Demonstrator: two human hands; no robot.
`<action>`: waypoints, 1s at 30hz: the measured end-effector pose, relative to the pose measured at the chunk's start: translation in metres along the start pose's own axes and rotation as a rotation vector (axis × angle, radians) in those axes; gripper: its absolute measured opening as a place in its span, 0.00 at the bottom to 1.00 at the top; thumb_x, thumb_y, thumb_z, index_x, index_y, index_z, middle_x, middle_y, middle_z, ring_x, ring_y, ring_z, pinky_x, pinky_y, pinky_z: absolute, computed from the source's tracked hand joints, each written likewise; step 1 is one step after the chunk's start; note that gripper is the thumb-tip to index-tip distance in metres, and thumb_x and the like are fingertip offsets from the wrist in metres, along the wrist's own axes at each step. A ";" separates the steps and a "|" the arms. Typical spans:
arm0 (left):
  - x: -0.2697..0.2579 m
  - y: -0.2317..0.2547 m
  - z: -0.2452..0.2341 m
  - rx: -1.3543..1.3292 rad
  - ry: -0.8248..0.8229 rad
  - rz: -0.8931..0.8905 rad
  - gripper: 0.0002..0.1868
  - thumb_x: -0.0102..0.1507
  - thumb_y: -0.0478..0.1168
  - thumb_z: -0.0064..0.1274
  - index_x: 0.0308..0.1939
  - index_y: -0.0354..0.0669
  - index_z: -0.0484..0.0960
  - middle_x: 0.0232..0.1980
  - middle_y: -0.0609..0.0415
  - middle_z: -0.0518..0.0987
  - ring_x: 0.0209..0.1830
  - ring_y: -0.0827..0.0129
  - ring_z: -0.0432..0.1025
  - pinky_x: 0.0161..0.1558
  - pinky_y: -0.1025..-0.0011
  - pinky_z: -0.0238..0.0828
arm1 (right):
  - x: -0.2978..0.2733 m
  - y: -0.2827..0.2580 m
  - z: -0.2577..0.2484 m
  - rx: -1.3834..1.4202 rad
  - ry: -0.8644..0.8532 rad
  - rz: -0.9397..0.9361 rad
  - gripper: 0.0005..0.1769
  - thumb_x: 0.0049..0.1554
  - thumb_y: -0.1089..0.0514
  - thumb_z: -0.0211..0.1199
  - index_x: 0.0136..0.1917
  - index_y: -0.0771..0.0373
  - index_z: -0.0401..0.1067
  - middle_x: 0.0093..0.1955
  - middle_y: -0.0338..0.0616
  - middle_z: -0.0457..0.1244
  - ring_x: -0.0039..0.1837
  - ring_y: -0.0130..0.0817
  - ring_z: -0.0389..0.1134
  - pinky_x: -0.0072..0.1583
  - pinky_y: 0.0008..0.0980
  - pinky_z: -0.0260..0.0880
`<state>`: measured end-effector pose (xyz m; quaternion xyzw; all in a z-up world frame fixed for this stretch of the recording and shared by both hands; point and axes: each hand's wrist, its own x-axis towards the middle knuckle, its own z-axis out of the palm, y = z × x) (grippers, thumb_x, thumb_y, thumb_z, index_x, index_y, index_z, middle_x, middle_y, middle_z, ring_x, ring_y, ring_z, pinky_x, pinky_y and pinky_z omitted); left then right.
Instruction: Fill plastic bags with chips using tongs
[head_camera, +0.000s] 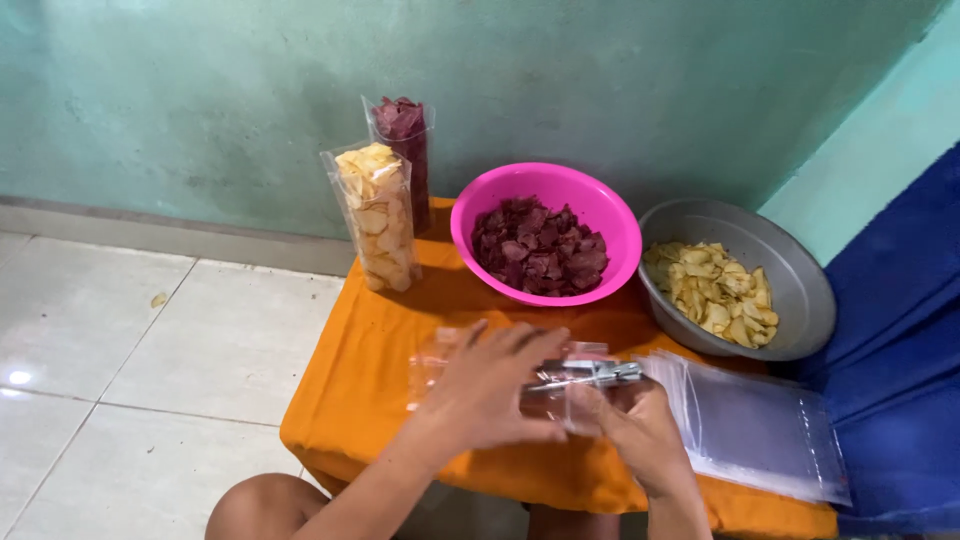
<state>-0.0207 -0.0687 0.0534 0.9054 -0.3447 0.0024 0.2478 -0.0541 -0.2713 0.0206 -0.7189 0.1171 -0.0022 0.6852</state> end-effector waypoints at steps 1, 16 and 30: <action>0.001 -0.005 -0.001 0.000 -0.001 0.006 0.56 0.52 0.71 0.62 0.77 0.54 0.59 0.74 0.42 0.66 0.72 0.48 0.61 0.71 0.35 0.38 | 0.000 0.000 -0.005 0.001 0.005 -0.002 0.29 0.42 0.52 0.73 0.56 0.67 0.80 0.52 0.53 0.76 0.53 0.40 0.75 0.59 0.37 0.73; 0.004 -0.061 -0.005 0.225 0.588 -0.331 0.42 0.59 0.48 0.61 0.75 0.50 0.61 0.57 0.48 0.72 0.50 0.49 0.70 0.45 0.49 0.67 | 0.012 -0.043 0.016 0.146 0.555 -0.473 0.15 0.62 0.59 0.64 0.55 0.76 0.73 0.51 0.56 0.69 0.49 0.37 0.73 0.52 0.32 0.84; 0.019 -0.088 -0.014 -0.052 0.763 -0.485 0.48 0.43 0.66 0.73 0.65 0.61 0.77 0.54 0.50 0.74 0.52 0.46 0.74 0.46 0.48 0.73 | 0.140 -0.037 0.033 -0.162 0.704 -0.674 0.13 0.58 0.53 0.76 0.42 0.66 0.79 0.35 0.50 0.70 0.38 0.35 0.74 0.46 0.35 0.75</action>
